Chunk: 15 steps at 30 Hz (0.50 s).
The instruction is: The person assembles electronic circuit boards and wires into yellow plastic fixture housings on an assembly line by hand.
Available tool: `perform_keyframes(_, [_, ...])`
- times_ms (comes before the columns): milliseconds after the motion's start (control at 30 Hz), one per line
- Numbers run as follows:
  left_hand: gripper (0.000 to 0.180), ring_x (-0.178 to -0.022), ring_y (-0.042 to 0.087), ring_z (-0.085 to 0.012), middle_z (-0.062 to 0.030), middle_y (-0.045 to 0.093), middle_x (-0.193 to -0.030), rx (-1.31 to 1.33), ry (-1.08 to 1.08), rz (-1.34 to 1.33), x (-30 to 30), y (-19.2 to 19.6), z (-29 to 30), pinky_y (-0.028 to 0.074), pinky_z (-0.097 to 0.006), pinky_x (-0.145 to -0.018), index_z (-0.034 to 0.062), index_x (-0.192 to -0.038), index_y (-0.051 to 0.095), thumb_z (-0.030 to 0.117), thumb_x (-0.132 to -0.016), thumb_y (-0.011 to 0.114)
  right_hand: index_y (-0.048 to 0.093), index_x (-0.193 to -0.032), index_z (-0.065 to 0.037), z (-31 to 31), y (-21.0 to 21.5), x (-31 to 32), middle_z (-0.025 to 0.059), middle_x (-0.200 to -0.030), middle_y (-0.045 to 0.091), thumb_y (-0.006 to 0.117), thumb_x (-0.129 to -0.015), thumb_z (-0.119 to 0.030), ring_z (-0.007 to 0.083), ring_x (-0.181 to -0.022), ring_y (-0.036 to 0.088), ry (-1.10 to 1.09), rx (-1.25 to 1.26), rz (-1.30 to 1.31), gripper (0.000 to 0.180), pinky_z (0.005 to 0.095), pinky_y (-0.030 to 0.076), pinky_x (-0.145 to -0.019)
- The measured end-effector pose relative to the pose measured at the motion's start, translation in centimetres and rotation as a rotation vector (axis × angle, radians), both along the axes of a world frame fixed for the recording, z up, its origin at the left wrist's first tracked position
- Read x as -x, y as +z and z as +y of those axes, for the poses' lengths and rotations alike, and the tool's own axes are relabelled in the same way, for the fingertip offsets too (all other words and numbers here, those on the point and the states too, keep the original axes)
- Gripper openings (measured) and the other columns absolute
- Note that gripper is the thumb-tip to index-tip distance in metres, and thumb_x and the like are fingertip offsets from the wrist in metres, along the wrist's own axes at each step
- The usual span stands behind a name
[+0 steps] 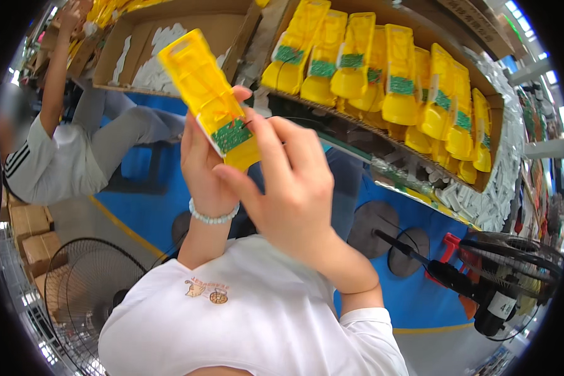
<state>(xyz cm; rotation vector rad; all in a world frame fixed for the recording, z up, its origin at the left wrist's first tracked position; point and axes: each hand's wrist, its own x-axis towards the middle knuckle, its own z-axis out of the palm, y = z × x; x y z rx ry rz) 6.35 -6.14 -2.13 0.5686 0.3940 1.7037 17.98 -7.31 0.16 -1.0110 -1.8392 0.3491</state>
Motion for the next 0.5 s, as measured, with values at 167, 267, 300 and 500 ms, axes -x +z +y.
perform_keyframes(167, [0.054,-0.115,0.055,-0.0274,-0.0232,0.052,-0.130,-0.095,0.155,0.242,-0.6,-1.5,-0.6,0.044,-0.039,-0.100,0.0025,-0.137,0.036,0.043,-0.102,0.037,0.060,-0.109,0.008,0.3,-0.4,-0.2,0.0178,-0.102,0.062,0.080,-0.070,-0.018,0.0338,-0.089,0.060,0.046,-0.025,-0.022,0.051,0.0383,0.052,-0.075])
perform_keyframes(267, [0.053,-0.117,0.054,-0.0271,-0.0241,0.050,-0.133,-0.061,0.093,0.294,-1.1,-1.5,-1.0,0.042,-0.040,-0.102,0.0031,-0.139,0.036,0.042,-0.103,0.035,0.063,-0.102,0.007,-0.1,-0.7,-1.0,0.0156,-0.094,0.064,0.080,-0.070,-0.018,0.0310,-0.083,0.062,0.028,0.013,-0.030,0.043,0.0372,0.052,-0.070])
perform_keyframes(300, [0.051,-0.117,0.054,-0.0268,-0.0242,0.049,-0.134,-0.013,0.030,0.293,-1.3,-1.4,-0.9,0.041,-0.040,-0.103,0.0034,-0.139,0.036,0.041,-0.104,0.034,0.063,-0.100,0.006,0.1,-0.6,-1.6,0.0152,-0.092,0.064,0.080,-0.070,-0.018,0.0305,-0.081,0.062,0.015,0.043,-0.030,0.042,0.0370,0.052,-0.069])
perform_keyframes(500, [0.042,-0.116,0.056,-0.0263,-0.0207,0.058,-0.124,-0.081,-0.009,0.410,-1.8,-2.1,-0.1,0.042,-0.039,-0.099,-0.0042,-0.137,0.042,0.018,-0.102,0.040,0.064,-0.098,0.007,2.4,1.0,-4.9,0.0191,-0.086,0.064,0.079,-0.074,-0.021,0.0341,-0.079,0.062,-0.365,-0.040,-0.022,0.040,0.0406,0.051,-0.069])
